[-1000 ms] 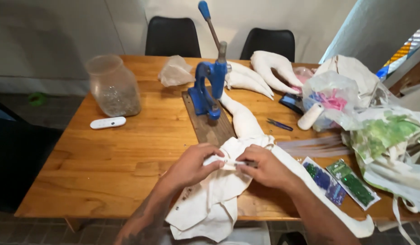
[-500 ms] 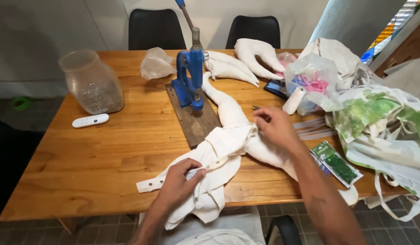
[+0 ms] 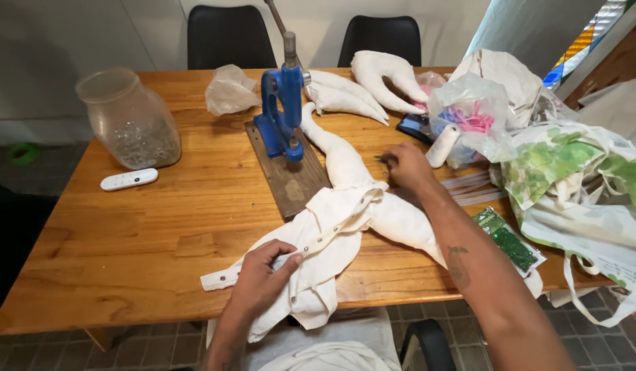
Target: Attaching metal snaps to a leather garment using a hand press and pliers
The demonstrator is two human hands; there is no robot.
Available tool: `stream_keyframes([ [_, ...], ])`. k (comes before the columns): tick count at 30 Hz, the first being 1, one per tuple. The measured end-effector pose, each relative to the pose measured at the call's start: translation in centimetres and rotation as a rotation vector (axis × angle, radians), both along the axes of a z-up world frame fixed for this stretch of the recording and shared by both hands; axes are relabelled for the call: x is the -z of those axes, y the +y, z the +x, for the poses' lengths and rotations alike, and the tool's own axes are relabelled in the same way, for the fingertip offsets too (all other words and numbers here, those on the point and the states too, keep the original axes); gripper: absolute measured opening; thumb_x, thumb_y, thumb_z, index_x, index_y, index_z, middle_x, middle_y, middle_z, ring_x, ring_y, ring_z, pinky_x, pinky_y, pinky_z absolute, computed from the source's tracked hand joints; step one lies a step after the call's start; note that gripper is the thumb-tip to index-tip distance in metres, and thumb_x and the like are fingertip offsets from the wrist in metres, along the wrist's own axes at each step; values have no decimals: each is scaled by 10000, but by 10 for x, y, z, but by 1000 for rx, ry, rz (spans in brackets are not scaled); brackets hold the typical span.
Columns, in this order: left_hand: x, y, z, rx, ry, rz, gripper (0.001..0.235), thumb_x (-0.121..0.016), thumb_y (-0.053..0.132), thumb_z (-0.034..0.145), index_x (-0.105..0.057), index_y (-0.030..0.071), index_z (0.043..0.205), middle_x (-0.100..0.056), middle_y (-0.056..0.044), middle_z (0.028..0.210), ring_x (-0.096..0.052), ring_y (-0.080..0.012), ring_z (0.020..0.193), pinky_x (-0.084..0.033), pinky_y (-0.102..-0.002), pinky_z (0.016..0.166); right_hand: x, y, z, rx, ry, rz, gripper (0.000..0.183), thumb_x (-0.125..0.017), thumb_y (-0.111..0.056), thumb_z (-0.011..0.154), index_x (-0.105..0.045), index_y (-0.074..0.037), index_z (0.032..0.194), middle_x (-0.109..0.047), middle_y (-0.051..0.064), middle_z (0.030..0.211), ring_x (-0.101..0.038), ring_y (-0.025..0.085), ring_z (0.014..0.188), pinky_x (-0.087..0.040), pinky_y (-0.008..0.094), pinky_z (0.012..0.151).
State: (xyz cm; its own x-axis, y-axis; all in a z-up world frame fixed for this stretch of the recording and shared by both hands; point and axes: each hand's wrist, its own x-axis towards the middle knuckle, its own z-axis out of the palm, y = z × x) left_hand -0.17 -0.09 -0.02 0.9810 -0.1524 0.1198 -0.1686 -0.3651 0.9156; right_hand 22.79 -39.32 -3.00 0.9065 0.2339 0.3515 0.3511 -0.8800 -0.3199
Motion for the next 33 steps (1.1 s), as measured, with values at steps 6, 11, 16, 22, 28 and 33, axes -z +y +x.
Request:
stream_keyframes([
  [6,-1,0,0,19,-53,40,167,-762,299,876,-779,139,919,-766,17,889,-671,-115,823,-481,-255,750,-37,28,-40,173,238,175,198,-759,-300,903,-839,-119,905,-797,47,833,-682,161,700,-446,360,627],
  [11,0,0,0,52,-98,63,165,-746,302,887,-770,144,927,-754,25,874,-651,-121,792,-465,-267,709,-106,90,-91,235,435,449,411,-704,-501,889,-714,-106,1002,-713,27,962,-620,137,856,-464,329,768],
  [16,-9,0,2,-70,94,-58,163,-761,265,887,-767,114,949,-759,21,921,-647,-106,861,-487,-262,789,-67,76,-51,251,305,221,684,-660,-633,834,-703,-121,1286,-748,110,1133,-693,275,1020,-501,412,894],
  [22,-3,4,3,-65,51,-93,147,-764,268,890,-714,132,918,-713,25,881,-609,-107,829,-484,-267,766,-44,45,-20,426,348,-281,273,-615,-180,790,-729,-103,1025,-749,170,1082,-683,406,1066,-558,501,885],
  [28,8,4,2,-65,-24,-105,159,-770,284,883,-712,140,919,-711,48,876,-614,-89,823,-482,-256,782,-24,29,-8,383,336,-284,268,-666,-141,790,-821,-163,1008,-774,113,1062,-714,342,1040,-572,450,889],
  [33,6,5,3,-47,26,-132,164,-729,286,901,-716,126,936,-710,37,887,-613,-98,841,-478,-262,792,-36,39,-25,419,328,-138,167,-628,-129,787,-781,-127,853,-745,142,1004,-690,373,996,-567,510,798],
])
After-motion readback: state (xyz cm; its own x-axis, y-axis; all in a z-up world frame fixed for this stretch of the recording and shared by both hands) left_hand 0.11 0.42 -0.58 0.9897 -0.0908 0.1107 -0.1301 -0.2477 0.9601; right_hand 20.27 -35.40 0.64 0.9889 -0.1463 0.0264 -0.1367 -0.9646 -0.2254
